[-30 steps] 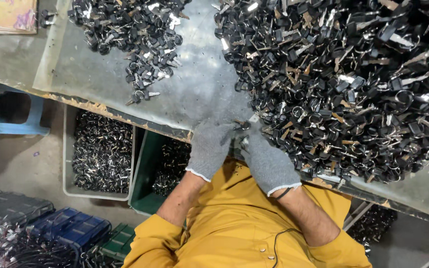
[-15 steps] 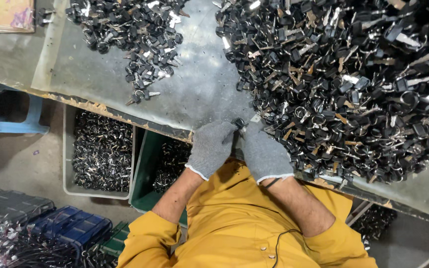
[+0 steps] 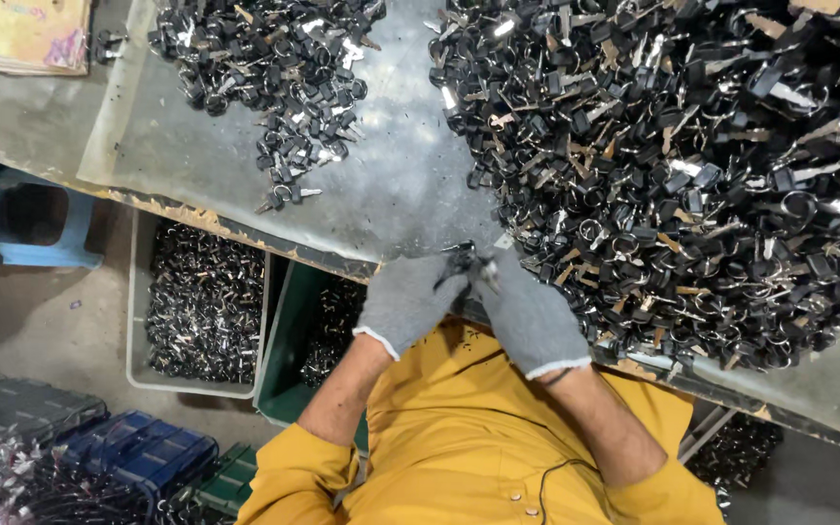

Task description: The person wearing gray gloves picks small black metal components one at a time from a large pile on a work table, briefly handles each piece, and drops selected pieces into plastic bins below the table edge. The person repeats this pick-and-sort cycle continuously across the episode.

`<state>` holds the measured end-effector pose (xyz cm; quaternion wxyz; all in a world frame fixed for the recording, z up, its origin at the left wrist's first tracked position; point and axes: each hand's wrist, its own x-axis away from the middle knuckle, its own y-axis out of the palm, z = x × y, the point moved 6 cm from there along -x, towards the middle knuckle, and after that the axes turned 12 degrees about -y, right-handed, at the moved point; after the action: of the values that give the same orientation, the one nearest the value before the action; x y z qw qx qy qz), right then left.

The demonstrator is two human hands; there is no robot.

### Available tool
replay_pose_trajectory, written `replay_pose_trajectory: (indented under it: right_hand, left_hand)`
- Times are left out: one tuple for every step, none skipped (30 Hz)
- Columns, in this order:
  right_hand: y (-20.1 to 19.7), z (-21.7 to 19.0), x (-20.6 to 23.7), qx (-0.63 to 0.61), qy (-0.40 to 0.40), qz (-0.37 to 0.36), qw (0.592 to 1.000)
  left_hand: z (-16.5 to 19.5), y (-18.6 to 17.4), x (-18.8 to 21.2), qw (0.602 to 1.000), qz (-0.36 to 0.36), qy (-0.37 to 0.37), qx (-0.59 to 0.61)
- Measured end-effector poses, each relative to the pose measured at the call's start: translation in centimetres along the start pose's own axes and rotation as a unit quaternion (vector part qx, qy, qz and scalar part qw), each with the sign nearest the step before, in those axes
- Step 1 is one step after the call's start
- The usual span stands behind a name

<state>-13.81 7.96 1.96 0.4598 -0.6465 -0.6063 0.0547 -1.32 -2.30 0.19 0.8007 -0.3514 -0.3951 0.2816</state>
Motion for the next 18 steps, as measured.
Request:
replay_pose_trajectory:
  right_hand:
    - [-0.4, -0.6, 0.3, 0.000, -0.051, 0.029, 0.998]
    - [-0.6, -1.0, 0.8, -0.001, -0.100, 0.058, 0.993]
    - [-0.8, -1.5, 1.1, -0.003, -0.149, 0.089, 0.985]
    - [0.1, -1.0, 1.2, 0.011, -0.118, 0.041, 0.992]
    - [1.1, -0.6, 1.1, 0.024, -0.088, -0.007, 0.996]
    - [2.0, -0.1, 1.0, 0.036, -0.060, -0.055, 0.996]
    - [2.0, -0.9, 0.7, 0.071, -0.129, -0.014, 0.989]
    - [1.9, -1.6, 0.4, 0.105, -0.199, 0.026, 0.974]
    - [1.9, -2.3, 0.4, 0.141, -0.267, 0.067, 0.951]
    - [2.3, -1.4, -0.2, 0.122, -0.208, 0.042, 0.969]
    - [2.7, -0.4, -0.6, 0.102, -0.149, 0.017, 0.983]
    - [3.1, 0.5, -0.7, 0.078, -0.087, -0.010, 0.993]
    - [2.9, 1.0, -0.5, 0.071, -0.063, 0.011, 0.995]
    - [2.6, 1.4, -0.4, 0.066, -0.041, 0.030, 0.997]
    - [2.2, 1.7, -0.1, 0.060, -0.021, 0.050, 0.997]
    - [1.9, 1.3, 0.0, 0.058, -0.052, 0.068, 0.995]
    - [1.4, 0.9, 0.1, 0.054, -0.080, 0.088, 0.991]
    - [1.0, 0.4, 0.1, 0.051, -0.107, 0.108, 0.987]
  left_hand:
    - [-0.3, -0.5, 0.1, 1.000, 0.011, 0.001, 0.022]
    - [-0.6, -0.9, 0.2, 0.999, 0.020, 0.001, 0.044]
    - [-0.8, -1.2, 0.1, 0.997, 0.030, 0.004, 0.064]
    - [-0.4, -1.9, 0.0, 0.991, 0.090, 0.049, 0.083]
    - [0.1, -2.4, 0.0, 0.979, 0.150, 0.094, 0.101]
    - [0.6, -2.9, 0.0, 0.961, 0.210, 0.138, 0.117]
    - [0.7, -2.3, -0.8, 0.967, 0.168, 0.135, 0.138]
    - [1.0, -1.6, -1.5, 0.970, 0.125, 0.132, 0.159]
    - [1.2, -0.9, -2.1, 0.971, 0.084, 0.131, 0.182]
    - [1.0, -0.5, -2.4, 0.971, 0.063, 0.112, 0.203]
    - [0.8, -0.2, -2.5, 0.969, 0.040, 0.093, 0.224]
    - [0.6, 0.2, -2.6, 0.967, 0.015, 0.073, 0.243]
    - [0.6, 0.0, -2.2, 0.975, 0.045, 0.084, 0.199]
    - [0.5, -0.3, -1.8, 0.980, 0.077, 0.094, 0.155]
    - [0.5, -0.7, -1.4, 0.982, 0.111, 0.102, 0.110]
    - [0.3, -0.9, -1.1, 0.981, 0.124, 0.093, 0.117]
    - [0.2, -1.0, -0.9, 0.979, 0.136, 0.084, 0.123]
    - [0.1, -1.1, -0.7, 0.977, 0.147, 0.077, 0.131]
